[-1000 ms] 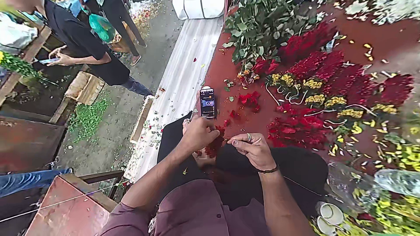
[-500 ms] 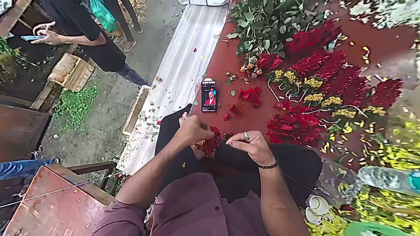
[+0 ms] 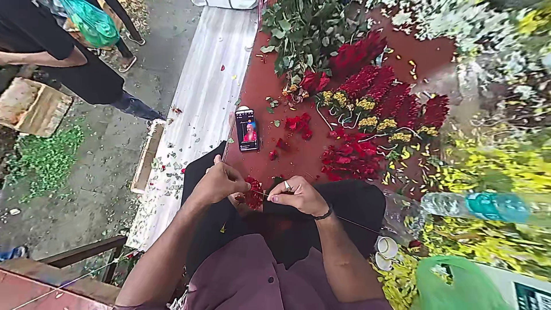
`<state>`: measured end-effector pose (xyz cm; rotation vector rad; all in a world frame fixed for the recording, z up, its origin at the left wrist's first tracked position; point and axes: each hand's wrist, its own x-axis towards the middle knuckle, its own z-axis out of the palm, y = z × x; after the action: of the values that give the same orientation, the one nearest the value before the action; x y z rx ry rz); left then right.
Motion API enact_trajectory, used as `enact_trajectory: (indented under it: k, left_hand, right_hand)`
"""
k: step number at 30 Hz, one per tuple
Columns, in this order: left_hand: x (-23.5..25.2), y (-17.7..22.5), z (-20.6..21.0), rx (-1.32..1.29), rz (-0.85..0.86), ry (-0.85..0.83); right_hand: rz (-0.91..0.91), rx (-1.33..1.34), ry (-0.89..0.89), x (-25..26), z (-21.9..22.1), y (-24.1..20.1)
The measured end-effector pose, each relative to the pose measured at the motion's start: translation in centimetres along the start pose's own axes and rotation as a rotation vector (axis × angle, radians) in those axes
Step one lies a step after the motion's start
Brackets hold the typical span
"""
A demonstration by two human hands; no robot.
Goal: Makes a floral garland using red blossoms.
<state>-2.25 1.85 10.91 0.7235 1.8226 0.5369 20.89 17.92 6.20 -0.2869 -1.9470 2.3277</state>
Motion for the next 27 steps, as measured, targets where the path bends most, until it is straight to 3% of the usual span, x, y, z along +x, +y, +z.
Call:
enact_trajectory:
  k: [5, 8, 11, 13, 15, 17, 20, 23, 27]
  left_hand:
    - [-0.4, -0.1, 0.2, -0.008, 0.04, -0.043]
    - [-0.8, 0.1, 0.4, -0.066, 0.088, -0.033]
    - [-0.9, -0.1, 0.9, -0.107, 0.106, -0.007]
    - [-0.7, -0.3, 1.3, -0.13, 0.127, -0.016]
    - [-0.7, -0.5, 1.7, -0.141, 0.129, -0.023]
    - [-0.8, -0.8, 2.2, -0.149, 0.126, -0.018]
    - [-1.0, -1.3, 2.1, -0.152, 0.107, -0.002]
    - [-1.2, -1.7, 2.0, -0.151, 0.093, -0.001]
    - [-1.1, -0.8, 2.1, -0.152, 0.141, -0.004]
  right_hand:
    - [0.032, 0.024, 0.007, 0.2, -1.0, 0.0]
    - [0.341, -0.04, 0.071, 1.7, -4.3, 0.2]
    - [0.648, -0.32, 0.406, 4.7, -10.1, 4.4]
    - [0.756, -0.598, 0.679, 7.0, -14.1, 7.4]
    - [0.829, -0.807, 0.811, 8.8, -17.2, 9.7]
    - [0.804, -0.839, 0.848, 9.5, -18.8, 12.0]
    - [0.563, -0.674, 0.973, 9.7, -19.3, 12.9]
    - [0.411, -0.374, 1.058, 8.8, -19.1, 11.1]
    - [0.443, -0.16, 1.021, 7.5, -17.9, 7.1]
